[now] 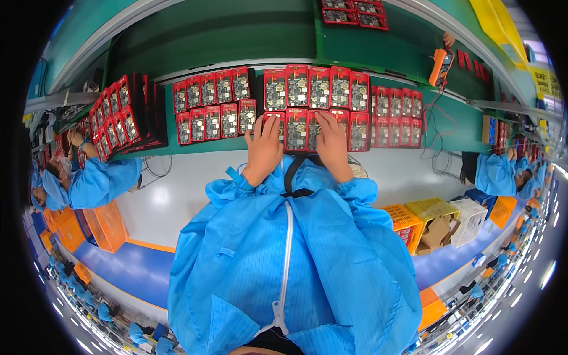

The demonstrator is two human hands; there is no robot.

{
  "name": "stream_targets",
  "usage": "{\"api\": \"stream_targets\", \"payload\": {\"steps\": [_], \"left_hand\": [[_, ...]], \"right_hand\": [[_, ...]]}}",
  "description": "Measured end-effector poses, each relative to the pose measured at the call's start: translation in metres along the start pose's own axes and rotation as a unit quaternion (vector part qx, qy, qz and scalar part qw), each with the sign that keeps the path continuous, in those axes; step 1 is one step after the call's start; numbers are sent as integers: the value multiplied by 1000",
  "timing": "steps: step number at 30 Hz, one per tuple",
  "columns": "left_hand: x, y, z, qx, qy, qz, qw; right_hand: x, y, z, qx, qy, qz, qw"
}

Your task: The person assembles electronic components onto circuit boards by hand, taking components from red trays and placing them onto circuit boards on a conveyor belt.

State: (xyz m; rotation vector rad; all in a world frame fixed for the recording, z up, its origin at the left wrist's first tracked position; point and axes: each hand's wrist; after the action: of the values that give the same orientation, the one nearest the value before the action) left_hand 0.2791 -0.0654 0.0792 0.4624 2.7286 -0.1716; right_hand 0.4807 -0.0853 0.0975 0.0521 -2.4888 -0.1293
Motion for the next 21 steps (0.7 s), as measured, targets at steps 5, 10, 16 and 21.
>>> {"api": "stream_targets", "payload": {"steps": [5, 10, 16, 21], "left_hand": [[0, -1, -1, -9, -16, 13, 1000], [0, -2, -1, 1, -1, -3, 1000], [1, -2, -2, 6, 5, 4, 1000], [-4, -3, -1, 3, 23, -3, 1000]], "right_hand": [[1, -2, 7, 7, -41, -3, 999], [9, -1, 5, 22, -47, 4, 999], [6, -1, 6, 12, -30, 1, 999], [7, 1, 4, 12, -11, 6, 1000]]}}
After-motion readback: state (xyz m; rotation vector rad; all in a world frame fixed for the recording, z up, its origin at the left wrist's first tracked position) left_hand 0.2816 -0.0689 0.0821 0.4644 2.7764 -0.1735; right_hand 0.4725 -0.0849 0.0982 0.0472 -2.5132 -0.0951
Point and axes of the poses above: each hand's wrist, its own y-axis towards the middle knuckle, its own z-axis out of the palm, x = y × z, and after that the axes turned 5 degrees about -z, right-handed
